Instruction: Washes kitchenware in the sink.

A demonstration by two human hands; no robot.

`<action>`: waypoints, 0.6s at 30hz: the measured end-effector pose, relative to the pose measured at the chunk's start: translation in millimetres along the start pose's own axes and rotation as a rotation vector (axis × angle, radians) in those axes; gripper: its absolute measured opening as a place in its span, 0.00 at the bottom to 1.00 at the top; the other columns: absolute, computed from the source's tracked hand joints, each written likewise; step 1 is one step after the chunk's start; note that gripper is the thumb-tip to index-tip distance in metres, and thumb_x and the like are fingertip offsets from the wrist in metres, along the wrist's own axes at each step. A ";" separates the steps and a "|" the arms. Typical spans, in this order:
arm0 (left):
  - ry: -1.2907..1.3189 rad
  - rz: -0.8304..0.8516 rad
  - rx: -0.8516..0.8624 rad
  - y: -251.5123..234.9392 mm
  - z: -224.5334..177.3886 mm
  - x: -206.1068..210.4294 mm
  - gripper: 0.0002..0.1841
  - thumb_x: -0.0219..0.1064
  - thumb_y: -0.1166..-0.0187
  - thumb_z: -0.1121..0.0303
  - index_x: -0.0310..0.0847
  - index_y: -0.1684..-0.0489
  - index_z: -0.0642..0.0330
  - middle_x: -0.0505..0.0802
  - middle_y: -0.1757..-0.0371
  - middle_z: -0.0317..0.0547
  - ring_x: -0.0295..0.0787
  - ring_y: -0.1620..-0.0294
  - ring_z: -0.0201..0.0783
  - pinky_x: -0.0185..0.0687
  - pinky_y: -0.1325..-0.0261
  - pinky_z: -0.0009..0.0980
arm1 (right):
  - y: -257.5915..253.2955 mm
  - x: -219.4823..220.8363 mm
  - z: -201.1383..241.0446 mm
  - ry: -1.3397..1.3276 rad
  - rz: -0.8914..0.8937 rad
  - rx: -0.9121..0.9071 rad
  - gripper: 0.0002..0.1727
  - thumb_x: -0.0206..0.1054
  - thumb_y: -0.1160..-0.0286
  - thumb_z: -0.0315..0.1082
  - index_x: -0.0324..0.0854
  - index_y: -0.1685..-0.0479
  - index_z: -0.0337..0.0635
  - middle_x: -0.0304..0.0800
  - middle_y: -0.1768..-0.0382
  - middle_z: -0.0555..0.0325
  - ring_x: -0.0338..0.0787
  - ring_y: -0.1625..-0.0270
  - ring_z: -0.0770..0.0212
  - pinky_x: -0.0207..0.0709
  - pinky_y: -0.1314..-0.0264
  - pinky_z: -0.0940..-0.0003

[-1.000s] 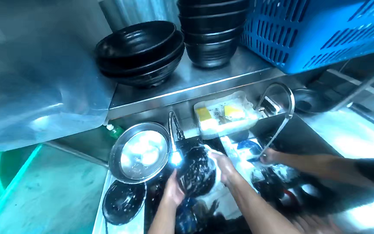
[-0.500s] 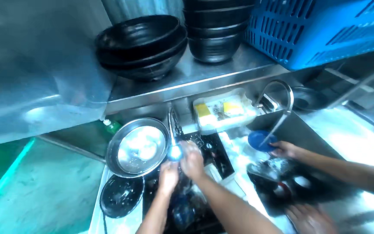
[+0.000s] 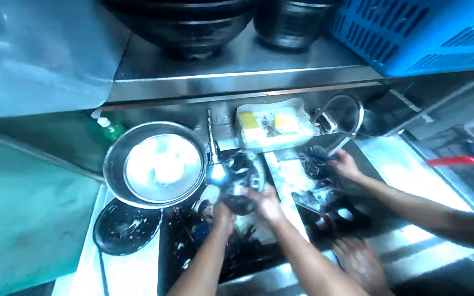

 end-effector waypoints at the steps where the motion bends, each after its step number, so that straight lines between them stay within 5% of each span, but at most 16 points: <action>1: -0.174 0.101 -0.010 -1.3 6.3 6.1 0.16 0.52 0.07 0.62 0.80 0.53 0.65 0.81 0.80 0.41 0.73 0.85 0.32 0.72 0.82 0.29 | 1.7 -19.4 19.6 0.116 -0.007 -0.047 0.18 0.78 0.33 0.27 0.85 0.43 0.36 0.96 0.55 0.50 0.96 0.53 0.56 0.91 0.44 0.55; 4: -0.683 0.158 0.080 -20.8 12.1 -9.4 0.16 0.63 0.14 0.59 0.86 0.47 0.66 0.89 0.67 0.49 0.87 0.69 0.41 0.87 0.60 0.41 | 5.3 -85.6 74.6 0.439 -0.089 -0.095 0.16 0.81 0.36 0.29 0.87 0.48 0.40 0.97 0.61 0.55 0.97 0.60 0.58 0.94 0.55 0.57; 6: -0.865 0.061 0.174 -33.2 7.6 -34.4 0.19 0.67 0.18 0.56 0.87 0.42 0.63 0.94 0.49 0.55 0.92 0.46 0.49 0.85 0.36 0.53 | 1.0 -126.9 90.8 0.664 -0.123 -0.068 0.14 0.81 0.35 0.31 0.87 0.52 0.42 0.96 0.66 0.57 0.96 0.65 0.60 0.93 0.60 0.57; 7: -0.821 0.023 0.205 -36.8 5.6 -46.6 0.22 0.69 0.20 0.54 0.86 0.38 0.63 0.93 0.44 0.54 0.90 0.40 0.48 0.82 0.30 0.51 | -4.5 -147.2 88.2 0.761 -0.131 -0.037 0.13 0.81 0.34 0.32 0.88 0.52 0.43 0.95 0.66 0.56 0.95 0.65 0.60 0.92 0.60 0.55; 10: -0.259 -0.013 0.198 -35.4 1.3 -68.8 0.30 0.73 0.21 0.58 0.74 0.26 0.69 0.89 0.35 0.57 0.88 0.38 0.44 0.85 0.34 0.42 | -28.8 -206.7 40.4 0.926 -0.178 0.088 0.14 0.80 0.31 0.35 0.87 0.50 0.40 0.93 0.63 0.48 0.93 0.61 0.52 0.86 0.53 0.42; 13: 0.217 -0.112 0.119 -30.1 -21.7 -74.4 0.26 0.51 0.06 0.59 0.61 0.17 0.68 0.85 0.29 0.66 0.90 0.37 0.54 0.88 0.37 0.46 | -47.4 -256.7 -43.0 0.951 -0.237 0.270 0.20 0.80 0.31 0.38 0.86 0.44 0.37 0.93 0.54 0.39 0.93 0.48 0.41 0.82 0.40 0.32; 18: 0.517 -0.444 0.155 -37.1 -62.9 -115.4 0.21 0.52 0.09 0.65 0.65 0.23 0.66 0.84 0.36 0.64 0.89 0.45 0.54 0.90 0.46 0.48 | -54.2 -275.1 -156.2 1.249 -0.063 0.562 0.25 0.60 0.15 0.46 0.81 0.29 0.39 0.88 0.35 0.35 0.87 0.30 0.35 0.75 0.28 0.32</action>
Point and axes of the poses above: each hand's wrist, its own y-axis away from the middle knuckle, its own x-axis out of the palm, z = x × y, the point moved 8 cm from there along -y, towards the middle knuckle
